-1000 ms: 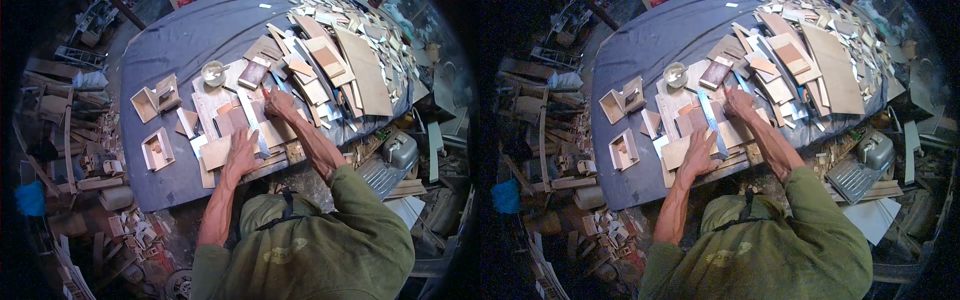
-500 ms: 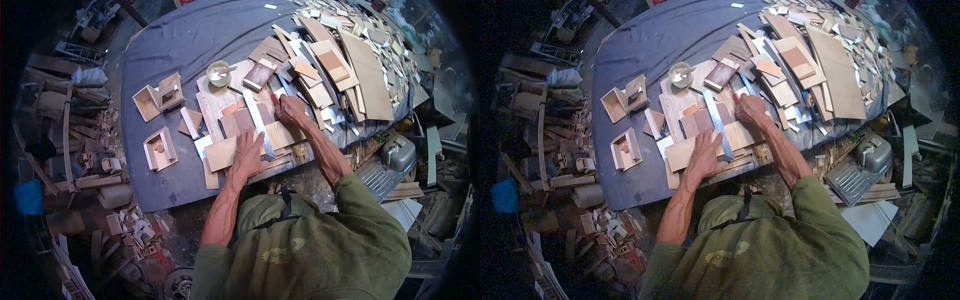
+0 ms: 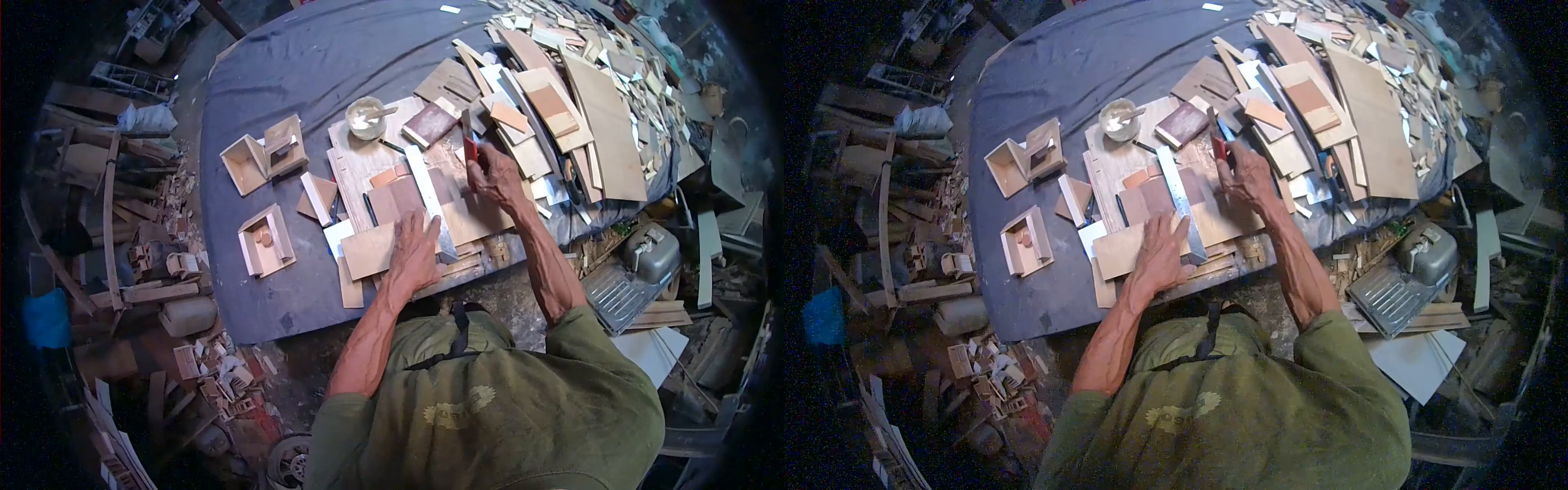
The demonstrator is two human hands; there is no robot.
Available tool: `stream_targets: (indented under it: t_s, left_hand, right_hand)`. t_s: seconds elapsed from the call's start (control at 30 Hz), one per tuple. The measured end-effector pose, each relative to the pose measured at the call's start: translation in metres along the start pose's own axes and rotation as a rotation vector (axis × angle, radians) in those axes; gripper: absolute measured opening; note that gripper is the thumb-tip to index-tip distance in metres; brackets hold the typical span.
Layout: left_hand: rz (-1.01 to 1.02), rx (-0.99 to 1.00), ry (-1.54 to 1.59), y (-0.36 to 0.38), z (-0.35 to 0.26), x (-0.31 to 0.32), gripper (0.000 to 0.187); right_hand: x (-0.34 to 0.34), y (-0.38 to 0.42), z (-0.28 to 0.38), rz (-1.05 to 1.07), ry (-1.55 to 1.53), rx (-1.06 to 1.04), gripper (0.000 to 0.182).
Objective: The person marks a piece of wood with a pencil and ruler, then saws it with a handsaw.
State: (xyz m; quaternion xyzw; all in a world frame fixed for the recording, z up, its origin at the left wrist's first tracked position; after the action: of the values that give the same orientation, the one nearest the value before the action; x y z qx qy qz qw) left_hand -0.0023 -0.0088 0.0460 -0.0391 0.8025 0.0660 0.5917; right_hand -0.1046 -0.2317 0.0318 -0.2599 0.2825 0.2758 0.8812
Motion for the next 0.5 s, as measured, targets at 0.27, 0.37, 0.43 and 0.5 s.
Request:
stream_targets:
  t_s: [0.27, 0.37, 0.43, 0.5]
  left_hand:
    - [-0.095, 0.025, 0.019, 0.002, 0.005, 0.016, 0.089]
    - [-0.014, -0.041, 0.014, 0.004, 0.005, 0.024, 0.078]
    - [0.1, -0.053, 0.054, 0.002, 0.007, 0.026, 0.064]
    - [0.161, -0.019, 0.158, -0.004, 0.012, 0.029, 0.052]
  right_hand:
    - [0.057, -0.036, 0.129, 0.276, -0.091, 0.07, 0.039]
    - [0.13, -0.045, 0.129, 0.467, -0.07, 0.151, 0.045]
    - [0.165, -0.045, 0.126, 0.513, -0.049, 0.13, 0.042]
    - [0.184, -0.047, 0.133, 0.509, -0.005, 0.175, 0.041]
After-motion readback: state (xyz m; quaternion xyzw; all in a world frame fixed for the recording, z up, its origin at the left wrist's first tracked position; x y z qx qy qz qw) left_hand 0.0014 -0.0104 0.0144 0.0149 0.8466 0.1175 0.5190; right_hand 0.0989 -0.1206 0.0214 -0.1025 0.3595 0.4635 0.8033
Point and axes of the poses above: each hand's wrist, its own y-axis away from the middle knuckle, its own x-axis out of the palm, z = x × y, the point moved 3 cm from there along -y, towards the middle knuckle, and after that the axes turned 7 degrees about -y, right-handed, at the moved point
